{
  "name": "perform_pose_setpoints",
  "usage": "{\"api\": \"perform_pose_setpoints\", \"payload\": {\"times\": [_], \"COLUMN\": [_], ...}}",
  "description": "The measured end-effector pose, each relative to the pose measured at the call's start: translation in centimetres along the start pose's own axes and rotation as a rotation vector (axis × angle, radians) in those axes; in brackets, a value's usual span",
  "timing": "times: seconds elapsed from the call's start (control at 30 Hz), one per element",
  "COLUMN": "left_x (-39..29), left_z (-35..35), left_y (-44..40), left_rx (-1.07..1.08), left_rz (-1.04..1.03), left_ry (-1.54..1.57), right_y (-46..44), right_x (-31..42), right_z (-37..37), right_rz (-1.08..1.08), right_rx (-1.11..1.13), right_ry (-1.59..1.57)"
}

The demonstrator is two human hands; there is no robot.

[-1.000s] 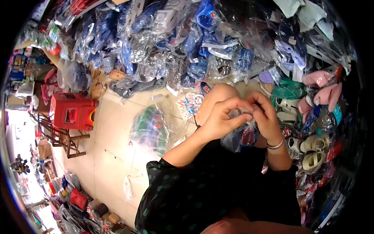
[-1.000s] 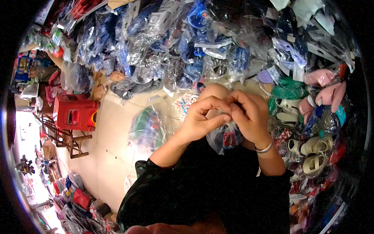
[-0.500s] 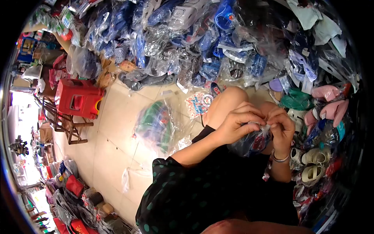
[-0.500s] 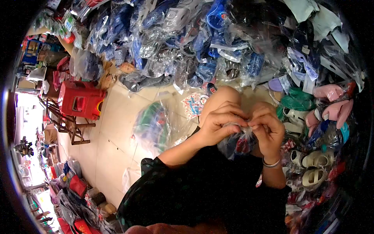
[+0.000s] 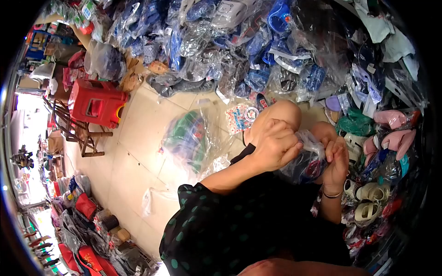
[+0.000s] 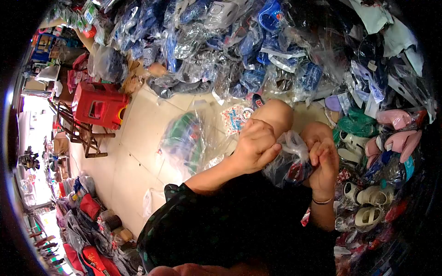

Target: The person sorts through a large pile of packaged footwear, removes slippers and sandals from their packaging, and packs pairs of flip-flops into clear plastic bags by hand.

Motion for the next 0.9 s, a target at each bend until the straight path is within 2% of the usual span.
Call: {"api": "perform_pose_setpoints", "payload": {"times": [0.07, 0.1, 0.17, 0.2, 0.33, 0.4, 0.43, 0.5, 0.53, 0.6, 0.63, 0.7, 0.77, 0.83, 0.9], "left_x": [-0.4, -0.5, -1.1, -1.8, -2.0, -2.2, -2.2, -2.0, -1.9, -2.0, -2.1, -2.6, -2.9, -2.7, -2.4], "left_z": [0.5, 0.4, -0.8, -1.0, -2.0, -1.6, -1.4, -0.9, -0.6, -0.3, -0.1, 0.4, 0.4, 0.2, -0.3], "left_y": [-0.7, -0.6, -0.5, -0.8, -0.7, -0.9, -0.9, -1.0, -1.1, -1.0, -1.1, -1.5, -1.7, -1.8, -1.9], "left_rx": [0.008, 0.006, 0.226, 0.231, 0.193, 0.198, 0.212, 0.24, 0.27, 0.253, 0.219, 0.215, 0.208, 0.215, 0.206], "left_rz": [-0.047, -0.045, -0.045, -0.096, -0.012, 0.06, 0.132, 0.161, 0.185, 0.123, 0.069, 0.078, 0.09, 0.05, 0.004], "left_ry": [0.313, 0.315, 1.18, 1.223, 1.248, 1.257, 1.267, 1.227, 1.185, 1.068, 0.957, 0.938, 0.917, 0.651, 0.69], "right_y": [-0.2, -0.3, -0.3, -0.2, -1.0, -1.2, -1.5, -2.3, -2.7, -3.3, -3.6, -4.2, -4.9, -5.4, -5.6], "right_x": [0.7, 1.2, 1.4, 1.5, 2.1, 2.9, 3.5, 5.3, 5.9, 6.7, 7.1, 7.3, 7.3, 7.3, 7.2], "right_z": [-0.3, -0.5, -0.8, -1.0, -1.7, -1.6, -1.8, -3.0, -3.2, -4.0, -4.2, -5.0, -5.7, -6.2, -5.8], "right_rz": [0.052, 0.11, 0.13, 0.154, 0.247, 0.4, 0.398, 0.485, 0.491, 0.484, 0.486, 0.477, 0.497, 0.508, 0.504], "right_rx": [0.017, 0.041, 0.08, 0.116, 0.047, 0.053, 0.054, 0.166, 0.154, 0.27, 0.25, 0.35, 0.356, 0.463, 0.443], "right_ry": [0.061, 0.123, 0.129, 0.135, 0.246, 0.582, 0.58, 0.945, 0.947, 1.107, 1.113, 1.112, 1.11, 1.187, 1.159]}}
Point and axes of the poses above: each hand's wrist, its own y-axis away from the middle knuckle, its own z-axis out of the back of the hand, x = y × z, the point moved 2 cm from there along -y, towards the middle knuckle, and after that the axes turned 14 degrees about x, right-handed, at the moved point
